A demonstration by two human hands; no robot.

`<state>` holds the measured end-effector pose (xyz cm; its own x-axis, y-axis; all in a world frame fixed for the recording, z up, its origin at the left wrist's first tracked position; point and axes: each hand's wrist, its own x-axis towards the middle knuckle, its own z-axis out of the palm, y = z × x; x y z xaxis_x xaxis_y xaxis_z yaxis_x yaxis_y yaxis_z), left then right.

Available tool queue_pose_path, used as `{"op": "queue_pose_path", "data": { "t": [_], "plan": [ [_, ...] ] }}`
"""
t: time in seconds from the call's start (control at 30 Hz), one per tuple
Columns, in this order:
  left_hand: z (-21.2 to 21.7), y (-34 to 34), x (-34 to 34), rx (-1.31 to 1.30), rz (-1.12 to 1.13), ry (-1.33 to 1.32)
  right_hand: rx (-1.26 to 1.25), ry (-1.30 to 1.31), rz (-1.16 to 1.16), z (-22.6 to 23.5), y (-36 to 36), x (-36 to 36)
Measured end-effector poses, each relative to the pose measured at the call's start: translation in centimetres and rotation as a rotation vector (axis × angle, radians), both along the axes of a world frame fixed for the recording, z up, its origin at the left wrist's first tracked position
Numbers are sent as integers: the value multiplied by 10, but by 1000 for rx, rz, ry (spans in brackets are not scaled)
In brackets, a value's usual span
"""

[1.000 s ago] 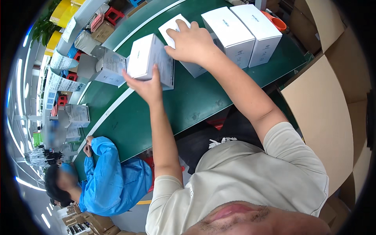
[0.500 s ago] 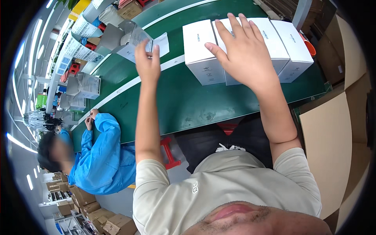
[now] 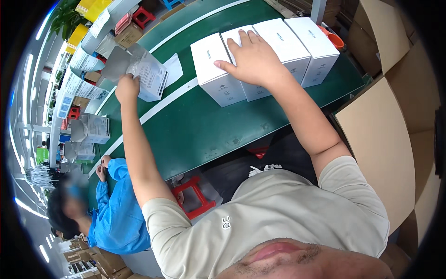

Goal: Pack electronic component boxes into a shipping carton, seal it with tape, and organize items on an assembly line.

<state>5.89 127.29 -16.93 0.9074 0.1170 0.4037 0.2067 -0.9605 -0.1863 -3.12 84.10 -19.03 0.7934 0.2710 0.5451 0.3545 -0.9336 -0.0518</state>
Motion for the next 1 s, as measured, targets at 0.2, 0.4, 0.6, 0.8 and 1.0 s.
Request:
{"op": "queue_pose_path", "data": {
  "t": [0.2,0.4,0.6,0.8,1.0],
  "plan": [
    [24,-63,-181,-315,-319,-80,385,-264,487,10,17,-66],
    [-4,-49,-305,-342,-532,-16,996,385,984,-35,91,-83],
    [-66,-71,-296,-709,-609,-864,838,336,1197,-50,129,-46],
    [-59,-27,-279,-509,-761,-189,733,520,1255,-54,136,-38],
    [-47,-124,-229,-1320,-433,-1310,1288,665,1201,-55,156,-47]
  ]
}}
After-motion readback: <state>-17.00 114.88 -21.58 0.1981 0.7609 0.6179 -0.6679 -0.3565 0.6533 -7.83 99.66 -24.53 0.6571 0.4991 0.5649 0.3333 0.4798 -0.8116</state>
